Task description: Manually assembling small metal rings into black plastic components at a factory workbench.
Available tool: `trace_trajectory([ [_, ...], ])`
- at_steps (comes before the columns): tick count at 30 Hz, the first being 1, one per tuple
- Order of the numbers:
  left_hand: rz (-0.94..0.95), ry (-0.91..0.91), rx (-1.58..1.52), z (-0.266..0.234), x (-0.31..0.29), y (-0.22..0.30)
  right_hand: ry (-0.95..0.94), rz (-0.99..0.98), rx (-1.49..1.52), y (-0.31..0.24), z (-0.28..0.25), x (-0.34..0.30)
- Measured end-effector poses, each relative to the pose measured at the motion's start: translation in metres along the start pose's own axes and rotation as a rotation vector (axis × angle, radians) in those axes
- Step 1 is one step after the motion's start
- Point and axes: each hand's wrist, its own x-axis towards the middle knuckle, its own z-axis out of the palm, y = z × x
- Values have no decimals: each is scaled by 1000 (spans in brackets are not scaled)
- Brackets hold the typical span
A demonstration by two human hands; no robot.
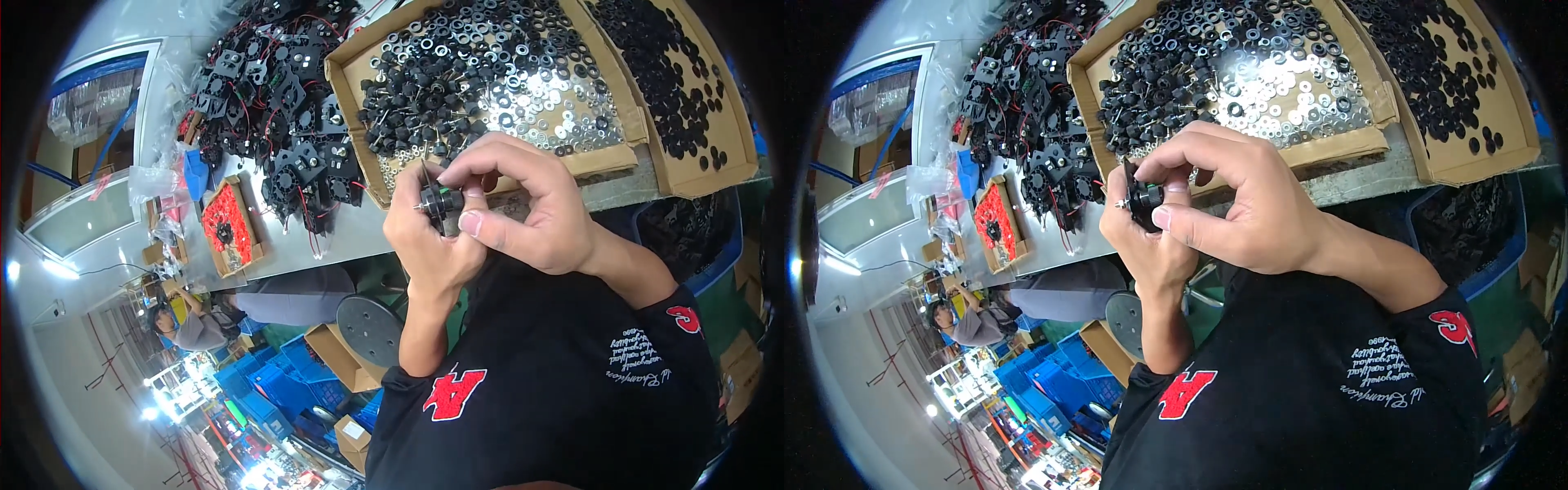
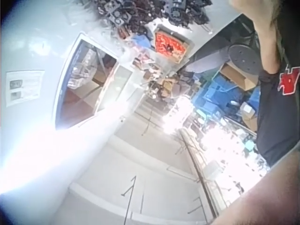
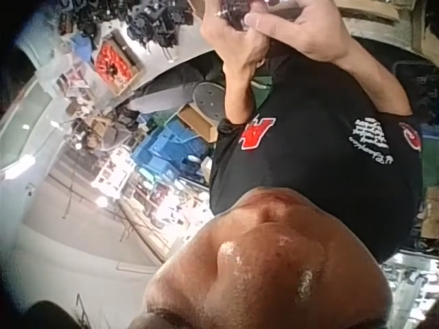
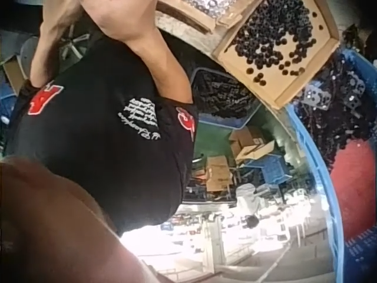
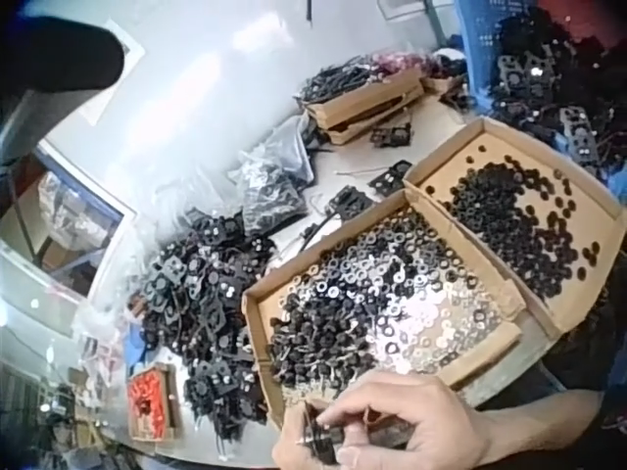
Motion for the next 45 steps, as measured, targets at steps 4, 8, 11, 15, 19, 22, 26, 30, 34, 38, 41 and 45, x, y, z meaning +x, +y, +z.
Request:
trace_trajectory([
  [4, 19, 0, 5, -5, -5, 3, -24, 85, 38, -8, 6, -4],
  [8, 84, 15, 11, -14, -13, -1, -27, 172, 132, -13, 19, -9],
  [11, 84, 27, 14, -21, -19, 1, -40, 219, 143, -13, 28, -14],
  [15, 60, 35, -34, -32, -29, -3, -50, 190, 102, -14, 42, -19],
  [19, 112, 77, 10, -42, -38, -17, -29, 128, 2, -15, 58, -22],
  [22, 158, 125, 230, -61, -31, -22, 88, -78, -312, -15, 52, -34],
  [26, 50, 325, 616, -104, 12, -63, 105, 66, -480, -24, 35, -55],
  [30, 169, 269, 917, -152, 79, -124, 73, 49, -477, -17, 28, -56],
  [34, 107, 243, 1154, -185, 107, -164, 95, -69, -535, -22, 11, -51],
  [38, 72, 354, 682, -146, 102, -138, 320, -128, -862, -36, -54, -56],
  [41, 3, 470, 634, -109, 59, -103, 527, -34, -1190, -60, -130, -44],
  [45, 96, 408, 676, -57, 15, -94, 769, 261, -1834, -89, -276, -33],
])
